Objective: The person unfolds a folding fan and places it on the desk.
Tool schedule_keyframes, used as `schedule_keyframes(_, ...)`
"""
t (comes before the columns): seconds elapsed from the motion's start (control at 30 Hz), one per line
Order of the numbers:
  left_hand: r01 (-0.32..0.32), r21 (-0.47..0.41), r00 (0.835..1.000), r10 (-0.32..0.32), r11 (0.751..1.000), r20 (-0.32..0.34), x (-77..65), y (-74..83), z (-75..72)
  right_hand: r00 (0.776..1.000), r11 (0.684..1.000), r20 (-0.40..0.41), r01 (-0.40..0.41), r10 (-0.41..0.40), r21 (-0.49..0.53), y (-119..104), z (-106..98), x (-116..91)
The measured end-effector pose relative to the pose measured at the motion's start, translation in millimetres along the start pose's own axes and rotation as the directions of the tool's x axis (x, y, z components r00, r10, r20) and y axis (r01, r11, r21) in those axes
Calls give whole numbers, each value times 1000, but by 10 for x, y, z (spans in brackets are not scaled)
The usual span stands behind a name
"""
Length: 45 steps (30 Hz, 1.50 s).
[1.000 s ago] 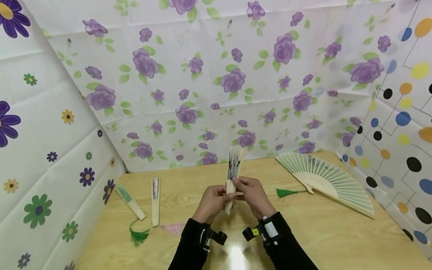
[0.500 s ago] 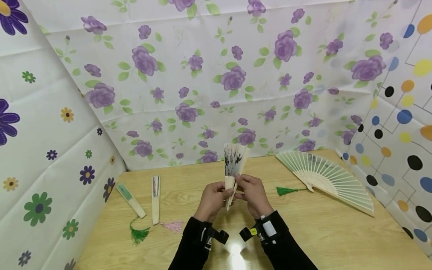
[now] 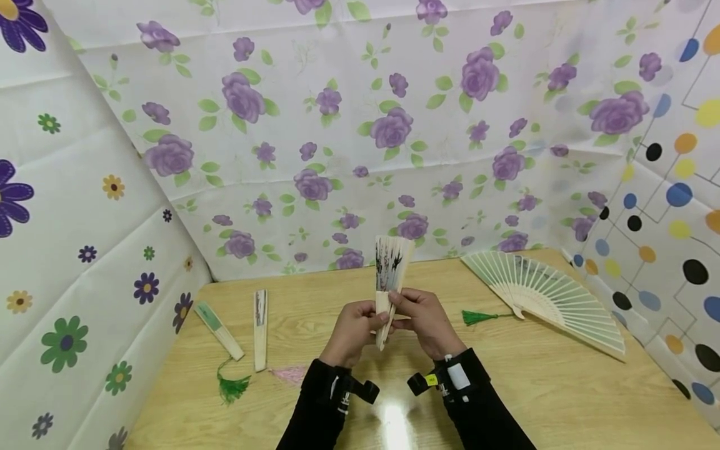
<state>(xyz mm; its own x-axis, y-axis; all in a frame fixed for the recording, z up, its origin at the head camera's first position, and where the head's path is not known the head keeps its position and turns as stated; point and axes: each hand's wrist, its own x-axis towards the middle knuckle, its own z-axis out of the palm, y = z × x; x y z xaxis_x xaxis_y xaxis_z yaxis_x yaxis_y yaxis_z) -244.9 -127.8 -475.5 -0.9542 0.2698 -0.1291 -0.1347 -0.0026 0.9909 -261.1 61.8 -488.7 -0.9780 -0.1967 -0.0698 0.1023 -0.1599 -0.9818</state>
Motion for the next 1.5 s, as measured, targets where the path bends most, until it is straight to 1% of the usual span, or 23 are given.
schedule_keyframes(0.13,-11,-17,999,10,1000,-35,0,-6,21,997,997,-82,20,-14,72,3,57,-1)
schedule_keyframes(0.27,-22,-24,994,19,999,-112,19,-19,54,984,991,-180,30,-5,133,8,131,2)
schedule_keyframes(0.37,-27,-19,987,24,999,-158,27,-11,83,975,989,-220,35,-1,147,7,160,6)
schedule_keyframes(0.43,-24,-23,984,19,999,-175,39,-6,95,973,989,-229,38,-4,146,7,167,8)
schedule_keyframes(0.53,-21,-23,984,17,1000,-175,37,0,93,974,991,-228,32,-2,130,-1,167,-6)
schedule_keyframes(0.6,-16,-29,987,11,999,-158,40,0,79,976,992,-218,24,3,120,-7,160,-15)
schedule_keyframes(0.7,-12,-42,993,7,999,-118,38,1,50,983,993,-182,9,13,120,-14,137,-17)
schedule_keyframes(0.8,-11,-54,996,6,998,-86,45,3,24,991,990,-130,-6,25,141,-15,100,-4)
schedule_keyframes(0.93,-8,-61,998,4,998,-65,48,8,10,996,987,-82,-30,43,155,-24,47,0)
schedule_keyframes(1.07,8,-66,998,-12,998,-59,54,5,14,997,989,-68,-26,37,145,-41,19,-9)
schedule_keyframes(1.17,14,-75,998,-19,997,-66,55,6,24,995,988,-98,-2,17,156,-50,40,-17)
schedule_keyframes(1.23,2,-77,997,-9,997,-78,52,5,33,990,984,-141,19,7,178,-50,73,-16)
schedule_keyframes(1.4,-38,-98,990,24,994,-139,50,1,62,964,974,-267,69,-9,217,-39,183,1)
schedule_keyframes(1.5,-46,-100,985,28,994,-172,48,7,76,954,974,-300,82,-15,213,-35,220,5)
